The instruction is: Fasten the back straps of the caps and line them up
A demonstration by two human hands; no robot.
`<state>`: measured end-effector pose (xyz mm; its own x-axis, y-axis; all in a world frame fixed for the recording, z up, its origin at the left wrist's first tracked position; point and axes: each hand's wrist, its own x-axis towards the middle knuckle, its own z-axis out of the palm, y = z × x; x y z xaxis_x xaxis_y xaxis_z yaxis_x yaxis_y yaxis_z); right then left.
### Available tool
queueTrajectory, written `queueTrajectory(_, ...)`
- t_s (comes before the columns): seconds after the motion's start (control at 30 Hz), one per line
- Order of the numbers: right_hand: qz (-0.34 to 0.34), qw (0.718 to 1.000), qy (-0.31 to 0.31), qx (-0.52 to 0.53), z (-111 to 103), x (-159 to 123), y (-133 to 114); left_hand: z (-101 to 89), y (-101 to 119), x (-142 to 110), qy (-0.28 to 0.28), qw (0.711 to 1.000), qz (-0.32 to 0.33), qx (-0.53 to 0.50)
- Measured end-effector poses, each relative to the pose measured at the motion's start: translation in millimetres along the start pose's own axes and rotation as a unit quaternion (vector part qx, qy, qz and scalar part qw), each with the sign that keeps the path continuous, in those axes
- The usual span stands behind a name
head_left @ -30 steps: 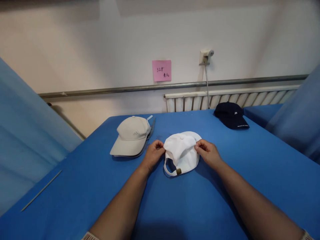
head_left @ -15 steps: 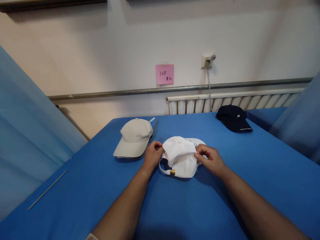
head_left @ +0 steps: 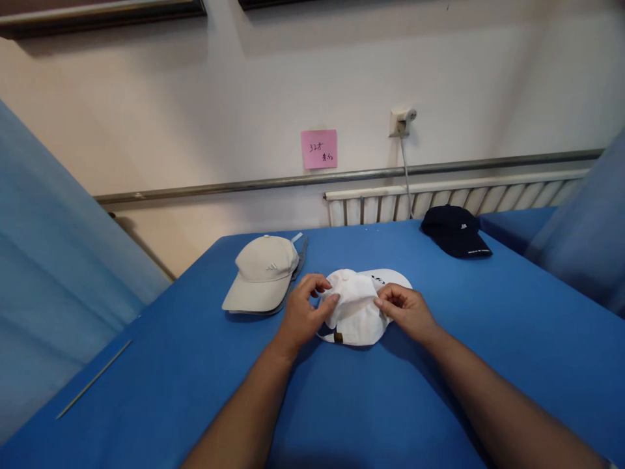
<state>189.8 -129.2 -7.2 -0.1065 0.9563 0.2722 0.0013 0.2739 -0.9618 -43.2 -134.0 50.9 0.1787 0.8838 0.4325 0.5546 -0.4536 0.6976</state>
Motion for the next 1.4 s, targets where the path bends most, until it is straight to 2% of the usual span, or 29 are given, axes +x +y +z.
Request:
queueTrajectory(0.2,0.019,0.999,0.033,0.027,0,1,3,4.6,8,-3,-0.065,0.991,0.09,0.078)
queueTrajectory(0.37,0.001,1.0,0.015,0.005,-1,-1,0,7.6,5,-2,-0.066,0.989,0.1,0.089)
queueTrajectory(0.43,-0.021,0.999,-0.017,-0.036,-1,-4,-6,3.5,6,-1,-0.068,0.994,0.08,0.04)
queueTrajectory(0.5,-0.046,0.993,-0.075,-0.078,0,-10,-15,-3.4,6,1,-0.084,0.994,0.064,-0.017)
queueTrajectory(0.57,-0.057,0.985,-0.132,-0.095,0,-14,-23,-11.4,5,3,-0.107,0.991,0.056,-0.05)
queueTrajectory(0.6,-0.059,0.983,-0.141,-0.097,0,-16,-25,-15.2,4,4,-0.114,0.99,0.054,-0.055)
queueTrajectory(0.63,-0.062,0.984,-0.129,-0.102,0,-16,-27,-18.5,3,5,-0.117,0.99,0.052,-0.052)
queueTrajectory(0.7,-0.073,0.988,-0.053,-0.126,-2,-14,-25,-23.6,2,6,-0.118,0.991,0.048,-0.034)
queueTrajectory(0.77,-0.088,0.981,0.023,-0.172,-5,-9,-19,-26.1,1,8,-0.118,0.992,0.047,-0.013)
queueTrajectory(0.8,-0.096,0.974,0.037,-0.2,-6,-6,-14,-26.4,1,8,-0.119,0.992,0.047,-0.004)
queueTrajectory(0.97,-0.123,0.949,-0.018,-0.29,-9,4,4,-22.8,-3,8,-0.13,0.99,0.057,0.017)
queueTrajectory(1.03,-0.125,0.943,-0.005,-0.307,-8,2,1,-21.3,-7,9,-0.117,0.991,0.061,0.033)
queueTrajectory(1.13,-0.142,0.936,0.015,-0.323,-5,-7,-16,-20.7,-16,10,-0.06,0.993,0.062,0.083)
queueTrajectory(1.2,-0.164,0.932,-0.056,-0.317,-2,-15,-29,-20.2,-21,11,-0.041,0.991,0.06,0.11)
queueTrajectory(1.27,-0.175,0.929,-0.143,-0.292,3,-21,-36,-18.5,-24,11,-0.052,0.99,0.054,0.116)
queueTrajectory(1.3,-0.169,0.931,-0.161,-0.281,5,-22,-37,-17.1,-25,11,-0.062,0.99,0.049,0.113)
queueTrajectory(1.33,-0.155,0.936,-0.156,-0.275,6,-22,-36,-15.6,-26,11,-0.072,0.99,0.045,0.109)
queueTrajectory(1.4,-0.115,0.947,-0.096,-0.285,7,-20,-30,-12.7,-25,11,-0.081,0.991,0.035,0.099)
